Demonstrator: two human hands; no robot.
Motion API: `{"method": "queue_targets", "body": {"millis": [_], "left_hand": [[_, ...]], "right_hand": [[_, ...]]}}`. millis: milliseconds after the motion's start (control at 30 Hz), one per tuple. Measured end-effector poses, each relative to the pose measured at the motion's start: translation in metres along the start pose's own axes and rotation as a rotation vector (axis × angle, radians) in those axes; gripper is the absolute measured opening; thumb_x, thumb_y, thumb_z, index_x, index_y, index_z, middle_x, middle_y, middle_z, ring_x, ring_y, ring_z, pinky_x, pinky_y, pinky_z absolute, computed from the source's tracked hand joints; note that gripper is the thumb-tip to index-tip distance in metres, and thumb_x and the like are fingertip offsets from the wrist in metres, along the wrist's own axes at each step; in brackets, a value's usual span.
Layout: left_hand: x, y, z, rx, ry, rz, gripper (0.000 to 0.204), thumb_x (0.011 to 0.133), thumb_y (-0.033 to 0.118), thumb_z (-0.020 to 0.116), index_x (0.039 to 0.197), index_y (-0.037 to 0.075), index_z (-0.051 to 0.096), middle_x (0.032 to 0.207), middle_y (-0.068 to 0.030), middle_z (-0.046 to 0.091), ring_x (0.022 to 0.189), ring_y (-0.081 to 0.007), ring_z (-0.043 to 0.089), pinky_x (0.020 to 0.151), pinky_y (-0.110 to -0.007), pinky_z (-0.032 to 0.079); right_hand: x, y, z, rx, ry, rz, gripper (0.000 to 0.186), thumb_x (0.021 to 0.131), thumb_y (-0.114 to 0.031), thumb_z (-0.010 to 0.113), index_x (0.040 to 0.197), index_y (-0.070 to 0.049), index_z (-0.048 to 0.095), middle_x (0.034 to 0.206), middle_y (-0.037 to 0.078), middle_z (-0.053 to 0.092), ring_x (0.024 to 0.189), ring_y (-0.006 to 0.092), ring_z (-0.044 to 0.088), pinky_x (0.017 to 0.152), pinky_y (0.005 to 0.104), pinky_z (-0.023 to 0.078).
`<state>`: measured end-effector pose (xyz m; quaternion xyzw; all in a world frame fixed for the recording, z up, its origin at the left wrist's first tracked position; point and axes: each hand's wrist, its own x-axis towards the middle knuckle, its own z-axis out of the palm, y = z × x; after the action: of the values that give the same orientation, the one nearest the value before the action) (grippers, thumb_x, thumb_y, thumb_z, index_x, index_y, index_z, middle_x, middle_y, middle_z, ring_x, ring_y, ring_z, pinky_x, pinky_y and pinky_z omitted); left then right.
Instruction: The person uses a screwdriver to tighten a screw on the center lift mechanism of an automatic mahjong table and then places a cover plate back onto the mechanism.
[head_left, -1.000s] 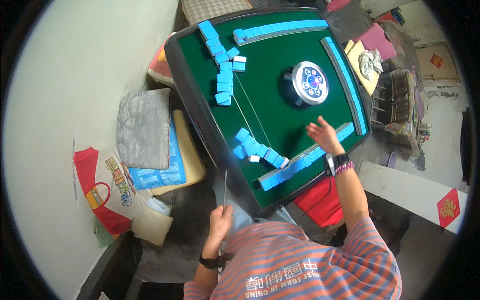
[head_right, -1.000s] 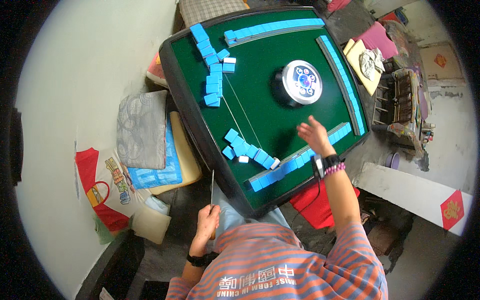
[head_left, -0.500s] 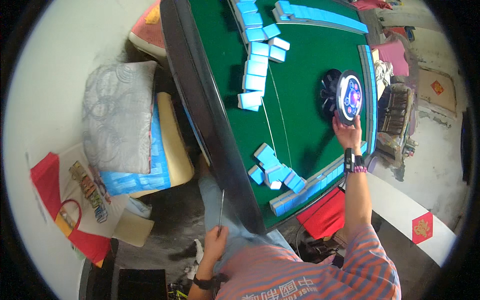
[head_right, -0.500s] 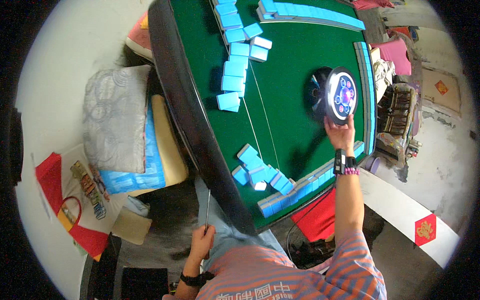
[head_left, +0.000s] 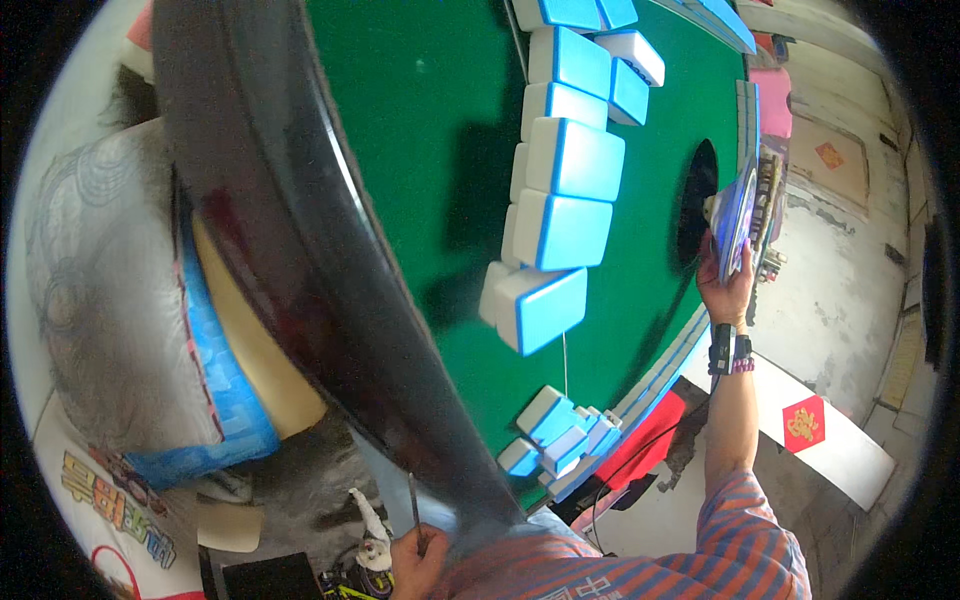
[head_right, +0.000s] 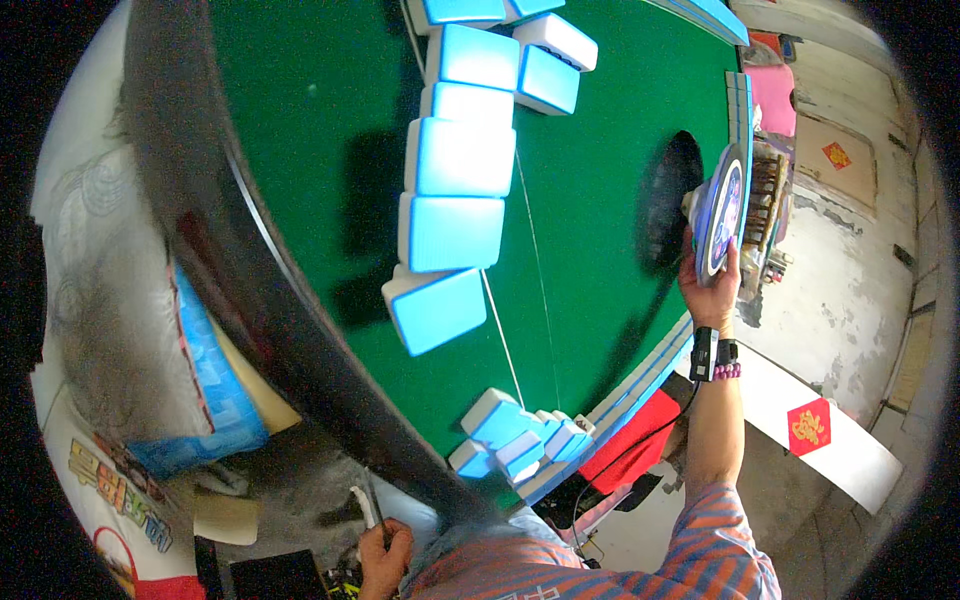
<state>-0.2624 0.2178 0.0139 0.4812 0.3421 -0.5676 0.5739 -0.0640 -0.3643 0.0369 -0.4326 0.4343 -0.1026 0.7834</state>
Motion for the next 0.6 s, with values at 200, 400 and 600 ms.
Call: {"method": "queue_targets", "body": {"millis": [200,400,600], "left_hand": [[0.006,0.012,-0.004,-0.116,-0.099,0.162,0.034,0.100,0.034,0.057,0.082,0.005,0.057,0.057,0.0019,0.040,0.050,-0.0095,0.035,0.050,-0.028,0.034],[0.011,0.011,-0.004,-0.022,-0.065,0.173,0.028,0.098,0.027,0.060,0.082,0.003,0.061,0.060,0.0021,0.047,0.053,-0.0073,0.040,0.051,-0.026,0.034],[0.018,0.016,-0.002,-0.049,-0.083,0.111,0.028,0.097,0.027,0.061,0.081,0.004,0.062,0.061,0.0034,0.047,0.054,-0.0070,0.040,0.051,-0.026,0.033]], "right_hand": [[0.001,0.000,-0.009,-0.013,-0.022,-0.005,0.053,0.100,-0.039,0.053,0.138,-0.004,0.047,0.128,0.021,0.058,0.115,0.0333,0.061,0.073,0.0368,0.063],[-0.001,0.004,-0.005,-0.022,-0.034,-0.087,0.054,0.101,-0.041,0.049,0.139,-0.003,0.045,0.130,0.023,0.056,0.117,0.0345,0.059,0.074,0.0378,0.063],[-0.001,0.008,-0.007,-0.001,-0.043,-0.089,0.057,0.102,-0.042,0.047,0.144,-0.003,0.040,0.137,0.025,0.051,0.119,0.0352,0.058,0.079,0.0378,0.062]]}}
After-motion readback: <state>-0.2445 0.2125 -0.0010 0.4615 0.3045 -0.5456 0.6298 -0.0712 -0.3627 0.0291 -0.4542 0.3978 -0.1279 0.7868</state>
